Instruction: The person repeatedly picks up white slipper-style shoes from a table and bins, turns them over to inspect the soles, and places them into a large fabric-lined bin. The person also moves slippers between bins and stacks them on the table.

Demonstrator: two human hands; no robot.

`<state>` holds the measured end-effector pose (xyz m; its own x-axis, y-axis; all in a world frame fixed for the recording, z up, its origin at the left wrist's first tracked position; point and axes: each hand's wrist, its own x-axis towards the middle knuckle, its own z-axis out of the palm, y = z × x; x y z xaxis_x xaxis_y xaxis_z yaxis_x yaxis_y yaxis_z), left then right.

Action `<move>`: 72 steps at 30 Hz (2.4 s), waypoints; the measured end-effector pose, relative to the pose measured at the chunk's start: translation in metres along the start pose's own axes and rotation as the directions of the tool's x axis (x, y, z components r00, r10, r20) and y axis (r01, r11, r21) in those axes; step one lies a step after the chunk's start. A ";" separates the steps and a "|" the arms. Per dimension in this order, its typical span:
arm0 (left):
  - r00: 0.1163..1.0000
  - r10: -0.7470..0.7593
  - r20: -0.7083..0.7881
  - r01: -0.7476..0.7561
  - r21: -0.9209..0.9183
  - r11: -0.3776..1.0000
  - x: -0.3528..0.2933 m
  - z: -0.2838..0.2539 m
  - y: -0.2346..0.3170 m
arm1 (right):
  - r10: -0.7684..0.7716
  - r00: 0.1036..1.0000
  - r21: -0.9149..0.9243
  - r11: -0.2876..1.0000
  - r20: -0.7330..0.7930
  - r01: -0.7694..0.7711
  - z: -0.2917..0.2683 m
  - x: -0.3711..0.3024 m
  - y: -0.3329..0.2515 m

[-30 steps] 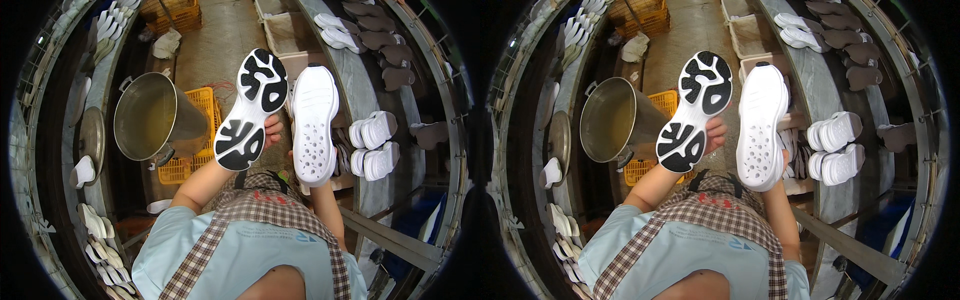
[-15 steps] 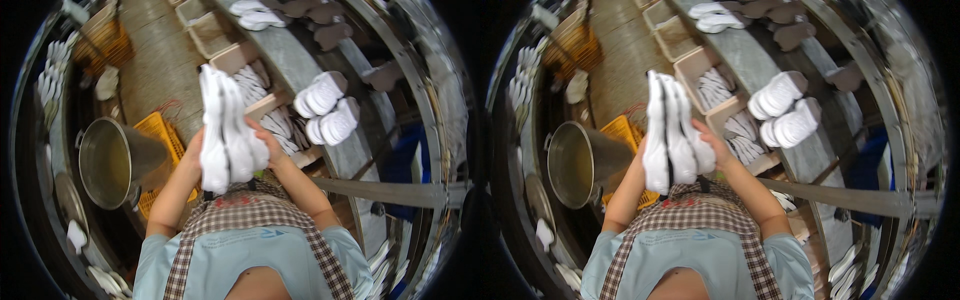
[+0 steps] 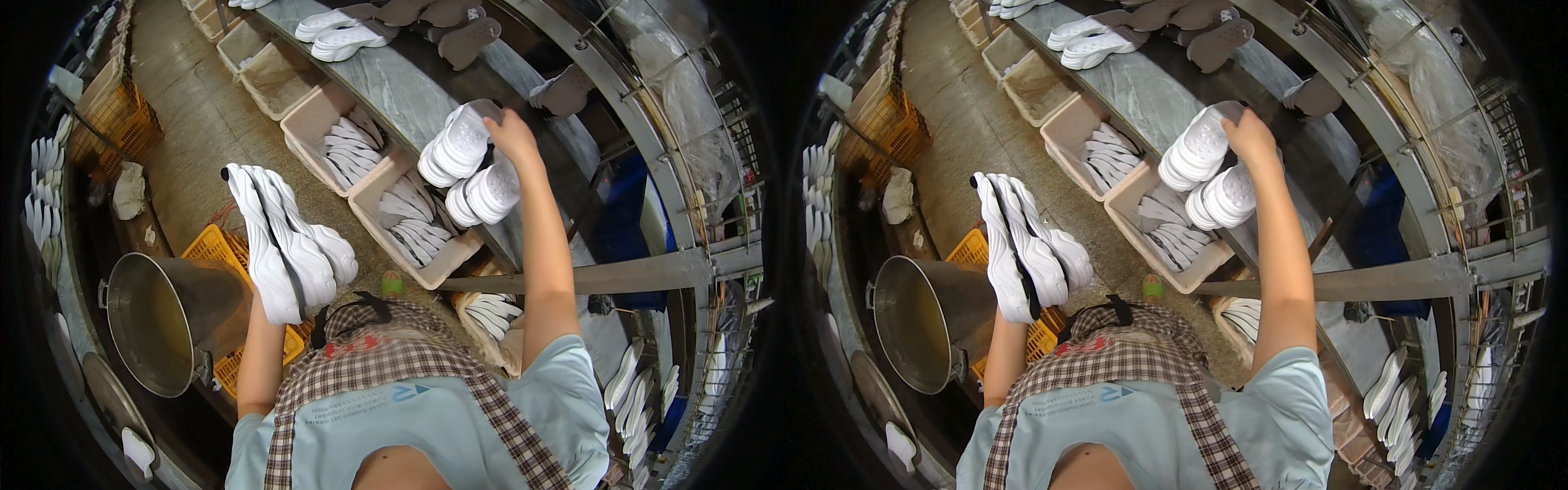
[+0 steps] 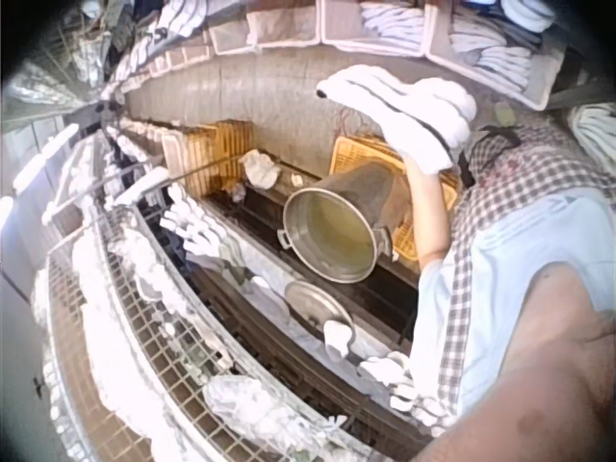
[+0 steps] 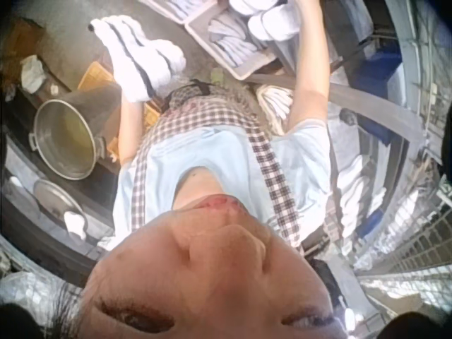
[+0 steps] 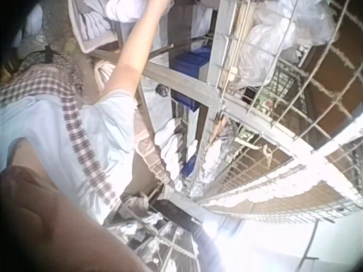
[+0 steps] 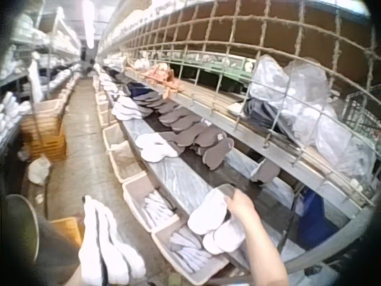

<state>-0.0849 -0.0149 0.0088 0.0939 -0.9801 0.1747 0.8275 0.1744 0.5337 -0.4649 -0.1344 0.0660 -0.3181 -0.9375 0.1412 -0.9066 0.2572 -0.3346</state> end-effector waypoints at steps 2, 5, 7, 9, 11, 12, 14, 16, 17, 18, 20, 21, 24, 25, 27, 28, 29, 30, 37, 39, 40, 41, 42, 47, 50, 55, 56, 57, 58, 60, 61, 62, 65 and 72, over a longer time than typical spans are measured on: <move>0.907 -0.338 -0.253 0.327 -0.086 0.941 -0.002 -0.038 0.007 | 0.210 0.915 -0.009 0.975 0.345 -0.220 0.018 0.022 0.003; 0.816 -0.515 -0.262 0.465 -0.230 0.855 -0.011 -0.076 0.002 | 0.265 0.885 0.043 0.952 0.383 -0.303 0.043 0.027 -0.001; 0.752 -0.611 -0.247 0.547 -0.284 0.788 -0.013 -0.089 -0.001 | 0.337 0.845 0.321 0.814 0.416 -0.483 0.051 0.025 -0.001; 0.692 -0.627 -0.358 0.585 -0.230 0.777 -0.015 -0.094 -0.004 | 0.363 0.811 0.527 0.624 0.459 -0.577 0.057 0.026 0.001; 0.712 -0.597 -0.369 0.585 -0.159 0.795 -0.015 -0.097 -0.009 | 0.302 0.776 0.633 0.452 0.554 -0.628 0.062 0.031 0.006; 0.675 -0.614 -0.408 0.604 -0.171 0.778 -0.015 -0.099 -0.011 | 0.235 0.769 0.679 0.365 0.594 -0.637 0.065 0.033 0.009; 0.653 -0.636 -0.411 0.626 -0.180 0.759 -0.016 -0.108 -0.017 | 0.177 0.676 0.646 0.203 0.715 -0.736 0.070 0.037 0.014; 0.657 -0.646 -0.389 0.623 -0.204 0.755 -0.016 -0.119 -0.024 | 0.131 0.612 0.606 0.086 0.780 -0.791 0.073 0.038 0.015; 0.668 -0.634 -0.390 0.613 -0.195 0.766 -0.015 -0.125 -0.027 | 0.129 0.589 0.589 0.041 0.798 -0.807 0.071 0.037 0.014; 0.693 -0.618 -0.370 0.599 -0.181 0.780 -0.014 -0.131 -0.030 | 0.156 0.563 0.571 -0.007 0.812 -0.821 0.071 0.036 0.009; 0.685 -0.599 -0.415 0.581 -0.184 0.793 -0.011 -0.139 -0.035 | 0.164 0.518 0.532 -0.052 0.840 -0.845 0.062 0.031 -0.001; 0.705 -0.580 -0.408 0.571 -0.158 0.805 -0.008 -0.141 -0.036 | 0.161 0.528 0.544 -0.073 0.834 -0.836 0.055 0.029 -0.007; 0.765 -0.479 -0.431 0.517 -0.033 0.855 0.000 -0.132 -0.037 | 0.113 0.583 0.591 -0.051 0.804 -0.805 0.035 0.018 -0.035; 0.776 -0.413 -0.478 0.499 0.063 0.865 0.003 -0.125 -0.036 | -0.002 0.573 0.572 -0.050 0.820 -0.819 0.028 0.014 -0.045; 0.768 -0.310 -0.560 0.494 0.210 0.844 0.008 -0.109 -0.037 | -0.104 0.524 0.524 -0.030 0.845 -0.851 0.017 0.000 -0.067; 0.762 -0.297 -0.576 0.497 0.227 0.837 0.012 -0.102 -0.038 | -0.252 0.522 0.538 -0.007 0.815 -0.843 0.018 -0.015 -0.080; 0.776 -0.268 -0.571 0.493 0.285 0.822 0.014 -0.096 -0.041 | -0.288 0.519 0.551 0.040 0.805 -0.833 0.022 -0.031 -0.093; 0.786 -0.238 -0.571 0.492 0.343 0.801 0.016 -0.092 -0.045 | -0.332 0.547 0.595 0.055 0.768 -0.802 0.031 -0.051 -0.108; 0.899 -0.049 -0.436 0.410 0.794 0.449 0.010 -0.122 -0.071 | -0.094 0.689 0.694 0.167 0.719 -0.701 0.141 -0.176 -0.163; 0.923 -0.064 -0.379 0.364 0.809 0.462 0.003 -0.140 -0.070 | -0.153 0.642 0.660 0.165 0.751 -0.733 0.157 -0.190 -0.156; 0.929 -0.069 -0.363 0.354 0.818 0.454 -0.003 -0.148 -0.067 | -0.118 0.624 0.634 0.181 0.773 -0.752 0.163 -0.194 -0.154; 0.924 -0.097 -0.370 0.375 0.830 0.412 -0.005 -0.157 -0.066 | -0.136 0.603 0.617 0.224 0.786 -0.754 0.166 -0.197 -0.151; 0.942 -0.092 -0.324 0.330 0.835 0.441 -0.011 -0.164 -0.065 | -0.207 0.560 0.596 0.252 0.803 -0.762 0.169 -0.195 -0.148; 0.907 -0.206 -0.368 0.420 0.737 0.529 -0.028 -0.198 -0.060 | -0.210 0.432 0.477 0.475 0.877 -0.739 0.169 -0.173 -0.134; 0.905 -0.305 -0.297 0.420 0.739 0.526 -0.030 -0.212 -0.053 | -0.198 0.661 0.644 0.536 0.724 -0.546 0.168 -0.156 -0.133; 0.801 -0.574 -0.170 0.448 0.807 0.384 -0.030 -0.211 -0.033 | -0.574 0.429 0.642 0.766 0.698 -0.019 0.173 -0.124 -0.133; 0.789 -0.607 -0.098 0.390 0.843 0.370 -0.031 -0.208 -0.030 | -0.601 0.297 0.610 0.789 0.742 0.071 0.176 -0.122 -0.133; 0.773 -0.632 -0.049 0.357 0.857 0.371 -0.031 -0.204 -0.028 | -0.584 0.188 0.553 0.810 0.789 0.196 0.178 -0.123 -0.131; 0.735 -0.675 -0.059 0.348 0.888 0.302 -0.034 -0.201 -0.026 | -0.557 0.119 0.537 0.827 0.822 0.164 0.182 -0.127 -0.129; 0.651 -0.758 -0.048 0.354 0.902 0.247 -0.039 -0.196 -0.024 | -0.496 -0.020 0.496 0.862 0.868 0.102 0.188 -0.134 -0.124; 0.621 -0.784 -0.032 0.358 0.900 0.248 -0.042 -0.195 -0.025 | -0.507 -0.056 0.509 0.847 0.860 0.154 0.192 -0.139 -0.121; 0.597 -0.802 0.010 0.331 0.908 0.257 -0.046 -0.195 -0.025 | -0.525 -0.102 0.534 0.826 0.845 0.177 0.196 -0.144 -0.118; 0.515 -0.857 0.030 0.394 0.879 0.267 -0.056 -0.203 -0.028 | -0.500 -0.216 0.544 0.792 0.839 0.277 0.206 -0.157 -0.114; 0.319 -0.947 0.026 0.547 0.812 0.207 -0.080 -0.228 -0.037 | -0.563 -0.285 0.630 0.669 0.776 0.395 0.215 -0.177 -0.119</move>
<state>0.0031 0.0354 -0.2131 -0.7686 -0.4755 -0.4280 -0.2268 -0.4230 0.8773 -0.2406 -0.0495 -0.1198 0.8162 -0.0594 -0.5747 -0.5569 -0.3459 -0.7551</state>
